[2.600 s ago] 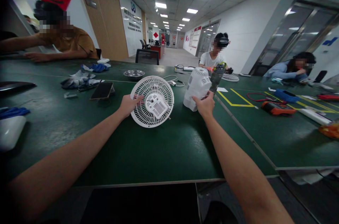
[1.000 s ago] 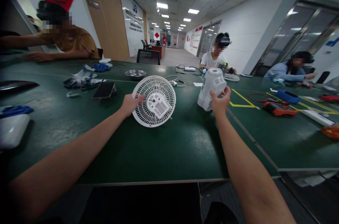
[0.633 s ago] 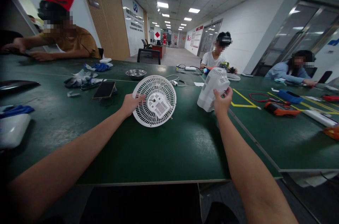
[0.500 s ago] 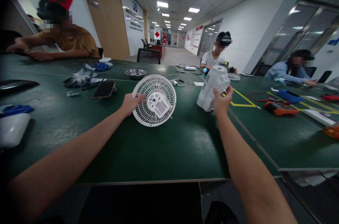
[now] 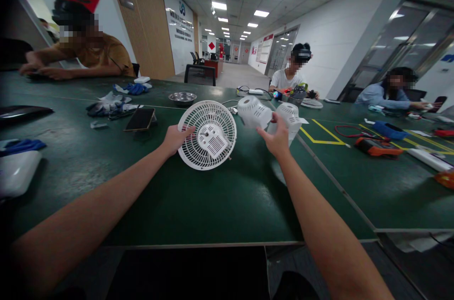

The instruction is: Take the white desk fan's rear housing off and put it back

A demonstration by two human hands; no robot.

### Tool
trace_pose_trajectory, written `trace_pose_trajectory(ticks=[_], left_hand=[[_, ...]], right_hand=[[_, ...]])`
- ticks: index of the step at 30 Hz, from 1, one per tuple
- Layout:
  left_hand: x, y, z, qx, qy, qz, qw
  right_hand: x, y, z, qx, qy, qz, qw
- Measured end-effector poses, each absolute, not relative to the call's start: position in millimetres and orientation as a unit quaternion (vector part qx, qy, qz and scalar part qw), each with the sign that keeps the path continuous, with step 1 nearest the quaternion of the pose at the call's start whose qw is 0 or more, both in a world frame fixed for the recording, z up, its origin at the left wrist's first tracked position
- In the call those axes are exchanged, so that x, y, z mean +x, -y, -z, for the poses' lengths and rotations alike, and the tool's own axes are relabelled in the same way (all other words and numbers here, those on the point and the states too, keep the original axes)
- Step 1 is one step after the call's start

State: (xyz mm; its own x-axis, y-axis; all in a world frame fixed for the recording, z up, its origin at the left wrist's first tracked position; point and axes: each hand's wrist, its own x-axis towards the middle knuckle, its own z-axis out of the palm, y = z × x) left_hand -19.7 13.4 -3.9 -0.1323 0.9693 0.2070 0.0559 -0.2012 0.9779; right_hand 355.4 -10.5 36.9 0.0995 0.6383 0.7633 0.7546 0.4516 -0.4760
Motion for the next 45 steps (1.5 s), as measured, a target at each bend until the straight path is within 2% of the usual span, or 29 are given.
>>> trace_pose_trajectory(ticks=[4,9,14,18,22,25,28,31,34,39,41,45], left_hand=[[-20.6,-15.1,4.3,0.520,-0.498,-0.568,0.398],[-21.6,-15.5,5.1,0.526,-0.494,-0.565,0.399],[-23.5,-20.3,11.0,0.548,-0.488,-0.571,0.367],[-24.2,-21.0,11.0,0.548,-0.489,-0.566,0.375],[-23.0,-16.0,5.9,0.539,-0.491,-0.563,0.389],[-22.0,-13.0,3.0,0.534,-0.498,-0.560,0.391],[-21.2,-11.9,1.7,0.536,-0.498,-0.560,0.389],[-19.9,-10.9,0.1,0.526,-0.499,-0.564,0.396],[-19.0,-9.7,-1.3,0.523,-0.502,-0.564,0.396],[-20.6,-14.4,4.3,0.529,-0.488,-0.571,0.395],[-21.8,-18.5,8.3,0.534,-0.488,-0.572,0.386],[-23.1,-23.3,12.2,0.542,-0.490,-0.571,0.373]], right_hand=[[343.9,11.4,-28.3,-0.536,0.747,-0.037,0.392],[340.9,13.0,-26.6,-0.596,0.727,-0.074,0.333],[340.4,14.5,-24.3,-0.630,0.748,-0.098,0.184],[340.2,15.3,-25.5,-0.602,0.779,-0.092,0.149],[341.2,16.8,-32.1,-0.571,0.787,-0.058,0.227],[344.5,19.3,-38.2,-0.599,0.714,-0.001,0.363],[352.9,21.0,-44.5,-0.622,0.580,0.119,0.512],[367.8,18.1,-46.4,-0.620,0.462,0.218,0.596],[386.9,7.4,-36.5,-0.660,0.390,0.188,0.614],[413.4,-16.7,-2.6,-0.721,0.414,-0.067,0.552],[418.9,-22.4,7.2,-0.729,0.421,-0.089,0.532],[423.7,-26.3,13.3,-0.730,0.420,-0.042,0.537]])
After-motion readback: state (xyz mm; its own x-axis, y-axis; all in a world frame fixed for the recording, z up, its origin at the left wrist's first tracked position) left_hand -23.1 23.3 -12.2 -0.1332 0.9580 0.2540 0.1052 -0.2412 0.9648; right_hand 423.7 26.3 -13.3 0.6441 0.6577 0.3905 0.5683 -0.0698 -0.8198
